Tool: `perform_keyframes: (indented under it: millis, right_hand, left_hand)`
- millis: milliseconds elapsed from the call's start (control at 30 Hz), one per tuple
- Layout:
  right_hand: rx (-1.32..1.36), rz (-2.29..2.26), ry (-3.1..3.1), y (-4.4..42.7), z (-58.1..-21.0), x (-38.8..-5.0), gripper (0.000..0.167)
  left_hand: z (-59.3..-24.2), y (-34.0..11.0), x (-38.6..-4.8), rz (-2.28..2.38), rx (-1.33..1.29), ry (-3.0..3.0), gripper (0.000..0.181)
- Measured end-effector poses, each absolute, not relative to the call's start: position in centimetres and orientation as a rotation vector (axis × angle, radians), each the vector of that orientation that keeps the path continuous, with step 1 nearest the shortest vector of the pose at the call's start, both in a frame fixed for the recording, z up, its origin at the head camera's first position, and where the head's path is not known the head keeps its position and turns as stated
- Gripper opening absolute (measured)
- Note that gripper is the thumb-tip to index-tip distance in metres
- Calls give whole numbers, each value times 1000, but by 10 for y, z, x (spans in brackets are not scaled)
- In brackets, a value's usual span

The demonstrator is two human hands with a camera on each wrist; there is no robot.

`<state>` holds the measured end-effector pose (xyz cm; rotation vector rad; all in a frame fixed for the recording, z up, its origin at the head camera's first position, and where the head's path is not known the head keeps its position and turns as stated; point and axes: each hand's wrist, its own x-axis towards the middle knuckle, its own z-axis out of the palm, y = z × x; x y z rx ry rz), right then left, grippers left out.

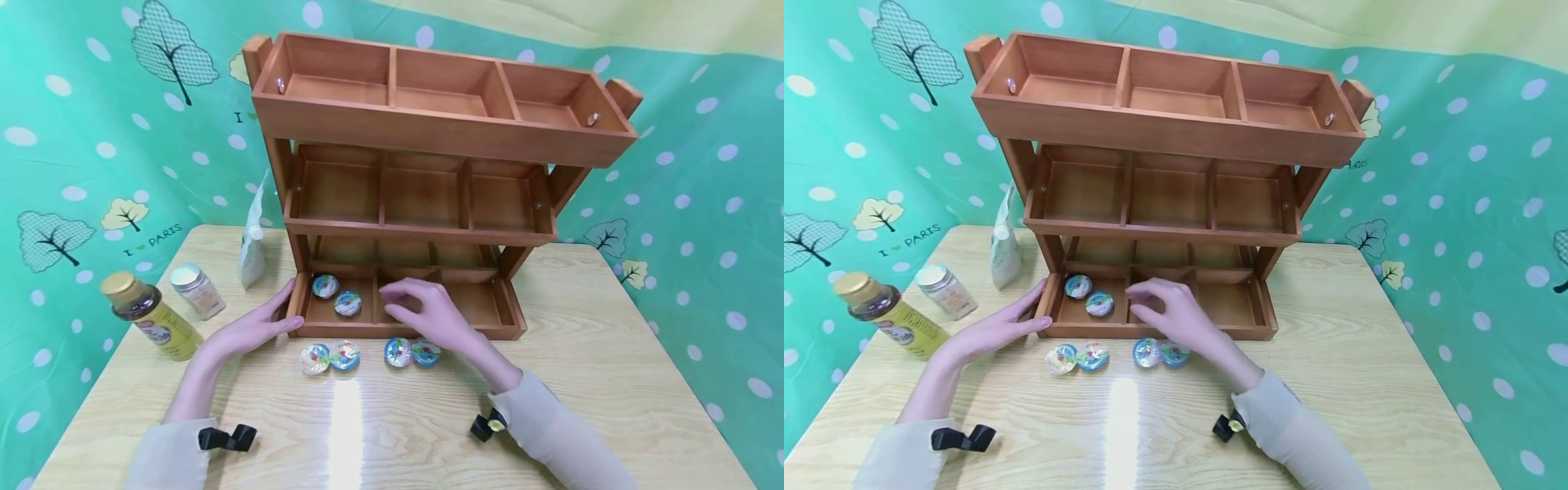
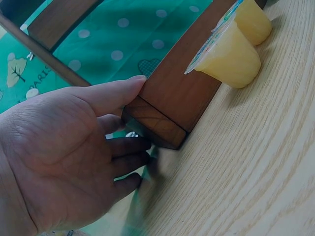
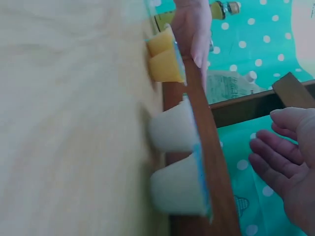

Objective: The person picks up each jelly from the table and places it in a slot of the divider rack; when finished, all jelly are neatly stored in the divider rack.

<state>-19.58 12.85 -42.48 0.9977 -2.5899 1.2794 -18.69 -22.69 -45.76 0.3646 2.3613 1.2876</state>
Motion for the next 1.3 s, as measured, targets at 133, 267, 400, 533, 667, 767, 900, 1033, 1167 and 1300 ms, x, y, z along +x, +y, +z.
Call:
perform_keyframes:
  millis: [133,267,400,533,667,767,900,1033,1167,1300]
  right_hand:
    - [1011,1339,-2523,147,-434,-180,26]
    - [1017,1337,-2541,168,-443,-167,29]
    - [1027,1278,-2541,186,-453,-156,31]
    - [963,1174,-2532,199,-459,-147,32]
    - [876,1071,-2576,209,-460,-142,37]
    - [843,1031,-2622,213,-457,-140,41]
    - [816,995,-2718,214,-456,-140,47]
    - [828,942,-2793,211,-456,-140,52]
    - [862,891,-2815,206,-457,-142,55]
    - [888,836,-2819,201,-458,-144,57]
  left_hand:
    - [-458,-229,-186,1287,359,2365,87]
    - [-458,-227,-186,1291,364,2360,87]
    - [-458,-225,-187,1301,377,2352,87]
    - [-457,-224,-188,1298,379,2352,86]
    - [-456,-223,-189,1285,371,2359,85]
    - [-455,-223,-189,1280,362,2362,85]
    - [-455,-225,-189,1275,353,2367,85]
    - [-455,-226,-188,1274,353,2369,85]
    - [-456,-227,-188,1283,350,2365,85]
    - [-457,-227,-186,1283,341,2364,85]
